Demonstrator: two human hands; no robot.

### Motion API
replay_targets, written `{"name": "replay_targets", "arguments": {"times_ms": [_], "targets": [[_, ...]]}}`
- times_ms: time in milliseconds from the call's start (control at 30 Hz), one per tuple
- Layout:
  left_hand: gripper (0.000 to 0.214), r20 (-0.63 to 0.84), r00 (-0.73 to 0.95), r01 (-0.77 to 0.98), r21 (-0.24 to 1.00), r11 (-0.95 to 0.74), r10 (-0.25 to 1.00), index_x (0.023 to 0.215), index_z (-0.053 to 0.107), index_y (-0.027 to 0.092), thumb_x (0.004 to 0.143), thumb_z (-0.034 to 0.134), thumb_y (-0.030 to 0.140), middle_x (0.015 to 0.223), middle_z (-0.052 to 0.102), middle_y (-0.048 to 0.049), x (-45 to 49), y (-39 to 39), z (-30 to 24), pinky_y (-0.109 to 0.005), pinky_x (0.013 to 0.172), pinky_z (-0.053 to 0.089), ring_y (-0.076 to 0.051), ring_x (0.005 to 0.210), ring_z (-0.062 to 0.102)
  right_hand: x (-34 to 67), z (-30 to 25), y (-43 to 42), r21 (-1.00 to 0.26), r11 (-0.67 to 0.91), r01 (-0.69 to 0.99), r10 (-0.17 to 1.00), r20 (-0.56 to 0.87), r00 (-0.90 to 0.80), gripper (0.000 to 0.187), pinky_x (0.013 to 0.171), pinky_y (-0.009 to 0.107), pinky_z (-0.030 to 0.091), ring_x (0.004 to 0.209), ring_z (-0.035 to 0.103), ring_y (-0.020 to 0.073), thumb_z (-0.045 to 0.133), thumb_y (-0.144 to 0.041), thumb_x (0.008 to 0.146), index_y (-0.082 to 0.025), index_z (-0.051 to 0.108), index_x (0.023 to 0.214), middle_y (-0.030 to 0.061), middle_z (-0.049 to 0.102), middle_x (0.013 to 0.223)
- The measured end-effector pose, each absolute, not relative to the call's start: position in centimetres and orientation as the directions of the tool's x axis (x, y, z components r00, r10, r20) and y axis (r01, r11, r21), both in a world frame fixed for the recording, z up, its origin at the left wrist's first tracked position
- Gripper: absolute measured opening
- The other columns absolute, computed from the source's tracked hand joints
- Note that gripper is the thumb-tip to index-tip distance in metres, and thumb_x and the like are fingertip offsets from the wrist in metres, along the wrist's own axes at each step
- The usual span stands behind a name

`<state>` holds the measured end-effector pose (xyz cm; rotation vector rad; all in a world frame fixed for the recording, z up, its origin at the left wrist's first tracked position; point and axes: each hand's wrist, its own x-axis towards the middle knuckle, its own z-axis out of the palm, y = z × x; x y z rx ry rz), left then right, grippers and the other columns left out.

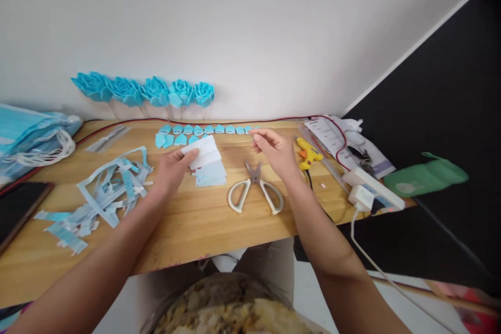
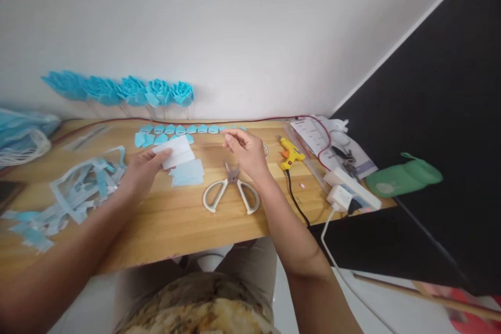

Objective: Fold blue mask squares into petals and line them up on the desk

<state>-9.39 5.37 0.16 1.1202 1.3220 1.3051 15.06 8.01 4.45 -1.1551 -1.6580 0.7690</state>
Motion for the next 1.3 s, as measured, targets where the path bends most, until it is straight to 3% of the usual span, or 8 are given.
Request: {"name": "replay_targets", "arguments": {"times_ms": [67, 167, 300, 500, 667, 1033, 1200, 1300], "targets": [[0.030, -0.016, -0.154, -0.023, 1.000, 0.013, 0.988, 0.062, 0.062, 0.017, 0.069, 0.070, 0.045, 0.054, 0.059, 0.0014, -9.5, 5.5, 0.2, -0.023, 0.055, 0.041, -0.011, 0.051, 0.051, 16.5, 4.9, 6.2, -0.763, 0.377, 0.524, 0.926, 0.329, -0.188, 0.027, 0.063, 0.026, 0.044, 0.069, 0.062, 0.0153, 0.051, -0.038, 0.089, -0.021, 0.070, 0.098, 0.0016, 0.069, 0.077], [0.030, -0.013, -0.157, -0.006, 1.000, 0.012, 0.987, 0.061, 0.062, 0.016, 0.069, 0.070, 0.044, 0.054, 0.058, 0.0016, -9.5, 5.4, 0.3, -0.023, 0.055, 0.041, -0.011, 0.052, 0.051, 17.7, 4.5, 2.6, -0.433, 0.363, 0.825, 0.928, 0.243, -0.281, 0.027, 0.061, 0.029, 0.040, 0.066, 0.061, 0.0181, 0.053, -0.044, 0.089, -0.025, 0.069, 0.100, 0.0019, 0.069, 0.075], [0.030, -0.009, -0.156, 0.004, 1.000, 0.009, 0.988, 0.063, 0.062, 0.015, 0.070, 0.069, 0.044, 0.056, 0.060, 0.0006, -9.4, 5.3, 0.6, -0.023, 0.053, 0.040, -0.012, 0.052, 0.052, 16.8, 2.3, -1.2, -0.231, 0.268, 0.935, 0.947, 0.241, -0.212, 0.052, 0.063, 0.031, 0.041, 0.076, 0.062, 0.0243, 0.057, -0.058, 0.083, -0.024, 0.058, 0.123, 0.0092, 0.069, 0.089], [0.027, 0.005, -0.169, -0.006, 1.000, -0.006, 0.986, 0.061, 0.061, 0.015, 0.070, 0.068, 0.039, 0.053, 0.058, 0.0008, -9.3, 5.2, 0.7, -0.022, 0.051, 0.040, -0.012, 0.051, 0.051, 13.8, 0.2, -2.1, -0.314, 0.286, 0.906, 0.934, 0.304, -0.189, 0.055, 0.088, 0.042, 0.042, 0.106, 0.054, 0.0303, 0.066, -0.035, 0.079, -0.026, 0.049, 0.131, 0.0113, 0.059, 0.123], [0.029, 0.001, -0.214, -0.070, 0.997, -0.017, 0.977, 0.064, 0.064, 0.013, 0.066, 0.072, 0.041, 0.053, 0.059, 0.0007, -9.5, 5.6, 0.2, -0.023, 0.050, 0.040, -0.011, 0.049, 0.049, 13.5, 0.2, -2.0, -0.353, 0.231, 0.907, 0.957, 0.248, -0.147, 0.056, 0.096, 0.040, 0.040, 0.114, 0.050, 0.0264, 0.057, -0.014, 0.075, -0.021, 0.046, 0.130, 0.0082, 0.057, 0.126], [0.036, -0.063, -0.181, -0.094, 0.995, 0.047, 0.982, 0.069, 0.067, 0.015, 0.063, 0.075, 0.050, 0.055, 0.061, 0.0011, -9.7, 5.8, -0.8, -0.023, 0.050, 0.041, -0.012, 0.051, 0.050, 17.9, 2.9, 1.3, -0.239, 0.283, 0.929, 0.938, 0.270, -0.217, 0.033, 0.093, 0.037, 0.042, 0.111, 0.054, 0.0249, 0.048, -0.033, 0.092, -0.021, 0.056, 0.122, 0.0090, 0.061, 0.122], [0.042, -0.063, -0.161, -0.100, 0.994, 0.047, 0.985, 0.069, 0.066, 0.014, 0.061, 0.074, 0.054, 0.055, 0.061, 0.0007, -9.3, 5.4, -0.1, -0.023, 0.050, 0.041, -0.012, 0.050, 0.050, 20.9, 2.9, 6.5, -0.082, 0.229, 0.970, 0.956, 0.206, -0.208, 0.027, 0.095, 0.039, 0.039, 0.111, 0.054, 0.0274, 0.056, -0.026, 0.087, -0.016, 0.064, 0.110, 0.0128, 0.063, 0.119], [0.042, -0.050, -0.151, -0.059, 0.997, 0.041, 0.987, 0.063, 0.063, 0.014, 0.064, 0.070, 0.056, 0.051, 0.058, 0.0012, -9.2, 5.4, 0.1, -0.022, 0.049, 0.038, -0.011, 0.048, 0.049, 21.3, 2.0, 8.1, -0.131, 0.189, 0.973, 0.976, 0.134, -0.172, 0.015, 0.091, 0.038, 0.040, 0.105, 0.057, 0.0277, 0.059, -0.023, 0.083, -0.016, 0.068, 0.093, 0.0131, 0.068, 0.107]]}}
